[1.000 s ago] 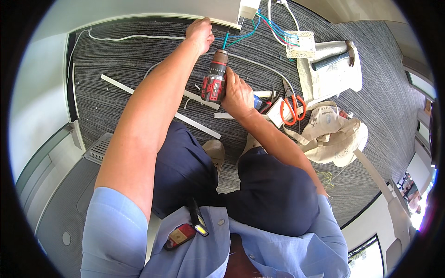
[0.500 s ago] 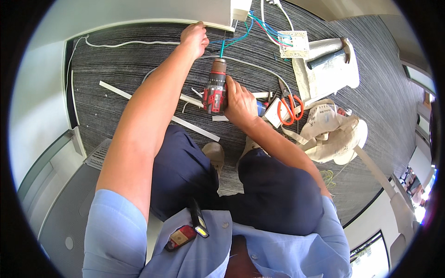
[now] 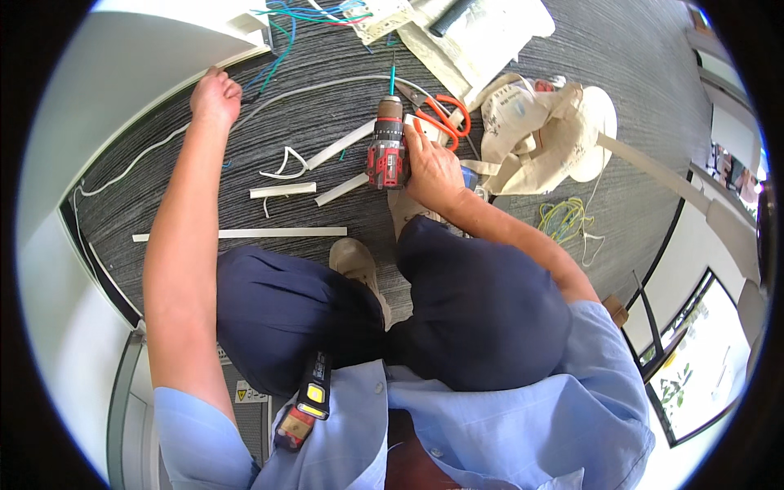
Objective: The person kneels on the floor and installs a white electrical outlet into a wall box. They use a power drill to secure the outlet, cut a plastic cable cover with scissors, and tuck wires into the box.
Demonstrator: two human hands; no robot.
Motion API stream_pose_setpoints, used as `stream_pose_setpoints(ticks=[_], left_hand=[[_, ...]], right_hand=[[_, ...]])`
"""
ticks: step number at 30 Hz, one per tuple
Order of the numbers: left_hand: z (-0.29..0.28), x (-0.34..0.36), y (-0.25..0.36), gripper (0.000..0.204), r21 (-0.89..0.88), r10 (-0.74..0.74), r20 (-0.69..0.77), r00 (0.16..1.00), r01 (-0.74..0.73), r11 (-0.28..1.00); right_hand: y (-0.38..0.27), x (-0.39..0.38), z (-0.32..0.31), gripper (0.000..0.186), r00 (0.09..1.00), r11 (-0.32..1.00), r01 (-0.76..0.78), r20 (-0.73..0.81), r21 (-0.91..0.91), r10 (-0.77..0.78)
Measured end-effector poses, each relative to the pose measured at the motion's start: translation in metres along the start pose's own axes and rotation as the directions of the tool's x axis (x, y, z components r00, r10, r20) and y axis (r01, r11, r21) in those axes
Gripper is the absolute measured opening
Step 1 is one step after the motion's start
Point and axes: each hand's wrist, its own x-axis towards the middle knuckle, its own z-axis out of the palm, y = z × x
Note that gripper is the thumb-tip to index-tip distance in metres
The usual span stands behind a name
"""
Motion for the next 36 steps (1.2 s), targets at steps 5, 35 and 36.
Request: stream_pose_setpoints(ticks=[5, 35, 36], left_hand=[[0.002, 0.000, 0.000, 0.026, 0.067, 0.019, -0.005, 1.000, -0.019, 0.998], [0.083, -0.212, -0.011, 0.027, -0.035, -0.322, 0.216, 0.922, 0.337, 0.941], [0.087, -0.218, -0.017, 0.026, -0.044, -0.326, 0.251, 0.912, 0.347, 0.937]], right_hand=[[0.013, 0.001, 0.003, 0.069, 0.996, 0.998, -0.021, 0.087, -0.061, 0.027], [0.030, 0.028, -0.012, 0.033, 0.982, 0.983, -0.071, -0.159, 0.169, 0.099], [0.042, 0.031, -0.011, 0.038, 0.971, 0.983, -0.157, -0.164, 0.097, 0.171]])
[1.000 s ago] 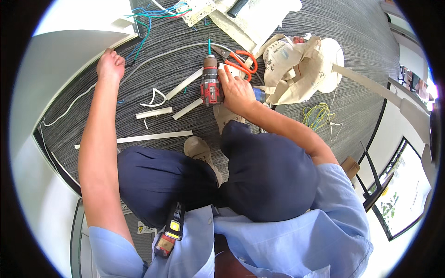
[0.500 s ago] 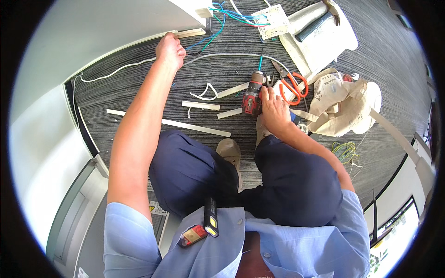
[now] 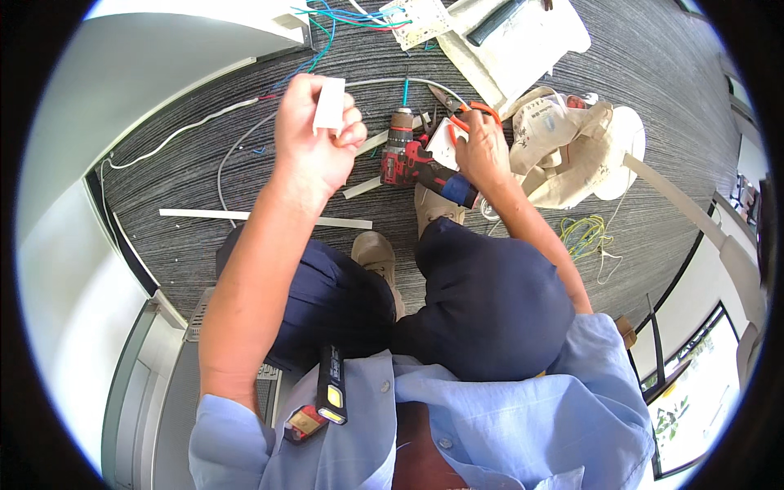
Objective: The person kneels on the floor and installs a white electrical outlet into a wall box. They use a power drill to secure the outlet, cut a plastic cable cover with scissors, and tuck wires into the box.
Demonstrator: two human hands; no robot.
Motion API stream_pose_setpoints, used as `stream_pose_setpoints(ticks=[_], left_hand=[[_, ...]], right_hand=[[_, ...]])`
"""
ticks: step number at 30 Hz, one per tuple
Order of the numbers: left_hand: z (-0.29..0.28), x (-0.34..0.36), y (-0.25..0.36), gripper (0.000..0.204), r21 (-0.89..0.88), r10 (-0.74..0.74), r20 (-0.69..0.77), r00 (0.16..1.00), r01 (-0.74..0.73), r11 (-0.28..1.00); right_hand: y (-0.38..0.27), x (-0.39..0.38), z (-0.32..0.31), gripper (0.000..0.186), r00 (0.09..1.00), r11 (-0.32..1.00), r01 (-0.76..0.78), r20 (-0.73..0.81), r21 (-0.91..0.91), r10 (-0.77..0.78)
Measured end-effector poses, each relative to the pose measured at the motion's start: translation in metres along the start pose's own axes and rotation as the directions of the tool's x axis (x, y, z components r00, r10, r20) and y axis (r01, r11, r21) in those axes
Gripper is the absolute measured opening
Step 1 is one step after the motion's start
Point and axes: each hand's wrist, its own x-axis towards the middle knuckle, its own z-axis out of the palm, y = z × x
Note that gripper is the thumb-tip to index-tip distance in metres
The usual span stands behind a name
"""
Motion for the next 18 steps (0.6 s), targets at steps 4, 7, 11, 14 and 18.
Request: stream_pose_setpoints(ticks=[4, 7, 11, 14, 18], left_hand=[[0.011, -0.004, -0.007, 0.030, 0.116, 0.081, 0.169, 0.982, -0.102, 0.988], [0.014, -0.012, -0.013, 0.030, 0.221, 0.101, 0.244, 0.965, -0.156, 0.963], [0.013, -0.013, -0.015, 0.035, 0.200, 0.124, 0.277, 0.953, -0.183, 0.963], [0.009, -0.009, -0.015, 0.037, 0.229, 0.213, 0.297, 0.931, -0.286, 0.931], [-0.001, -0.002, -0.015, 0.034, 0.304, 0.354, 0.357, 0.864, -0.466, 0.831]], right_hand=[[0.032, 0.014, 0.022, 0.049, 0.966, 0.960, -0.145, 0.177, -0.239, 0.190], [0.047, 0.017, 0.030, 0.050, 0.983, 0.975, -0.087, 0.140, -0.205, 0.117], [0.051, 0.017, 0.011, 0.044, 0.987, 0.996, -0.071, 0.143, -0.052, 0.078], [0.046, 0.015, -0.024, 0.058, 0.971, 0.995, -0.095, 0.226, 0.039, 0.084], [0.033, 0.003, -0.071, 0.061, 0.949, 0.953, -0.220, 0.274, 0.210, 0.159]])
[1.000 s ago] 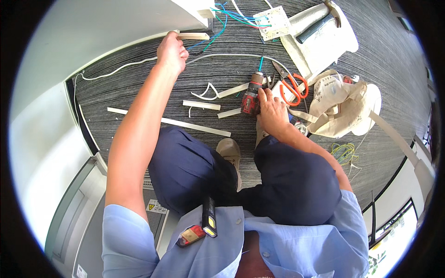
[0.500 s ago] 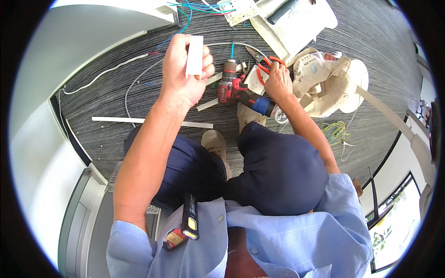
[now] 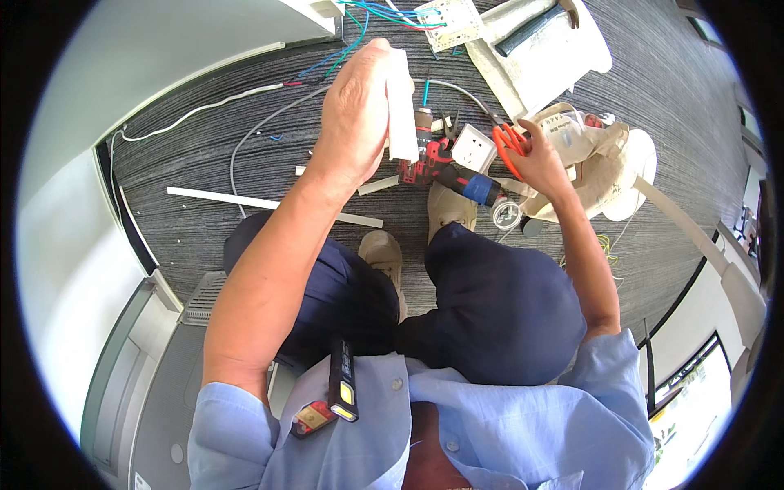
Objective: The person kneels on the floor and installs a white electrical outlet into a wall box. They use a power drill to secure the outlet, cut a plastic cable cover with scissors, and tuck wires into the box.
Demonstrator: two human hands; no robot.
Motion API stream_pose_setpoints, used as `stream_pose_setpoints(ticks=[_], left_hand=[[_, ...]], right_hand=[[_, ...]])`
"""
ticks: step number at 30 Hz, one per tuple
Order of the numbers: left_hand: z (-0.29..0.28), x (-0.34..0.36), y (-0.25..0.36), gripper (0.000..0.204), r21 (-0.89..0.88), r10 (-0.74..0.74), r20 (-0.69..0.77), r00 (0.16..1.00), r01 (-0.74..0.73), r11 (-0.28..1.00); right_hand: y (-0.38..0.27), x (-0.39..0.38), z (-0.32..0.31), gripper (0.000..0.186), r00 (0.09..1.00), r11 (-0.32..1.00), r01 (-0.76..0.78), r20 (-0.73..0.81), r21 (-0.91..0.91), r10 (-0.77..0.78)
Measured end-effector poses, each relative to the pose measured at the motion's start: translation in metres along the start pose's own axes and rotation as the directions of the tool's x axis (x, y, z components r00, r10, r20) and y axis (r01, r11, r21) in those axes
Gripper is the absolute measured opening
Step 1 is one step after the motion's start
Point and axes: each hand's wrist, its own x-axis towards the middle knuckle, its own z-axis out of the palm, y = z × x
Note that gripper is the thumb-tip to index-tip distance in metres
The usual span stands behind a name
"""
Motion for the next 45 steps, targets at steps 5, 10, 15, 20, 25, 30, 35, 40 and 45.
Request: stream_pose_setpoints(ticks=[5, 10, 15, 20, 25, 30, 35, 40, 45], left_hand=[[-0.012, 0.000, 0.009, 0.028, 0.021, 0.148, -0.137, 0.980, -0.146, 0.989], [-0.002, -0.002, 0.018, 0.040, 0.190, 0.258, -0.302, 0.918, -0.207, 0.960], [0.013, 0.000, 0.028, 0.040, 0.162, 0.188, -0.480, 0.857, -0.124, 0.979], [0.011, -0.006, 0.038, 0.031, 0.018, 0.025, -0.571, 0.821, -0.018, 1.000], [0.005, -0.009, 0.039, 0.030, -0.002, 0.001, -0.601, 0.799, -0.003, 1.000], [0.002, -0.008, 0.036, 0.031, 0.017, 0.015, -0.608, 0.794, -0.006, 1.000], [0.002, -0.012, 0.035, 0.029, 0.005, -0.042, -0.604, 0.796, 0.056, 0.998], [-0.002, -0.013, 0.032, 0.027, 0.020, -0.068, -0.605, 0.793, 0.101, 0.995], [-0.012, -0.014, 0.031, 0.030, 0.081, -0.053, -0.583, 0.811, 0.122, 0.989]], right_hand=[[-0.037, -0.031, -0.033, 0.072, 0.914, 0.798, -0.289, 0.400, 0.529, 0.066], [-0.090, -0.059, -0.021, 0.059, 0.865, 0.634, -0.187, 0.432, 0.750, -0.255], [-0.129, -0.037, 0.032, 0.080, 0.901, 0.715, 0.219, 0.143, 0.664, -0.409], [-0.141, -0.025, 0.060, 0.096, 0.879, 0.720, 0.422, -0.055, 0.551, -0.474], [-0.146, -0.027, 0.063, 0.090, 0.877, 0.818, 0.467, -0.062, 0.336, -0.476], [-0.155, -0.028, 0.061, 0.078, 0.912, 0.811, 0.389, -0.060, 0.436, -0.405], [-0.158, -0.029, 0.061, 0.076, 0.901, 0.816, 0.433, -0.164, 0.384, -0.401], [-0.157, -0.026, 0.065, 0.072, 0.925, 0.776, 0.368, -0.113, 0.512, -0.363], [-0.150, -0.026, 0.064, 0.066, 0.929, 0.790, 0.300, 0.026, 0.535, -0.370]])
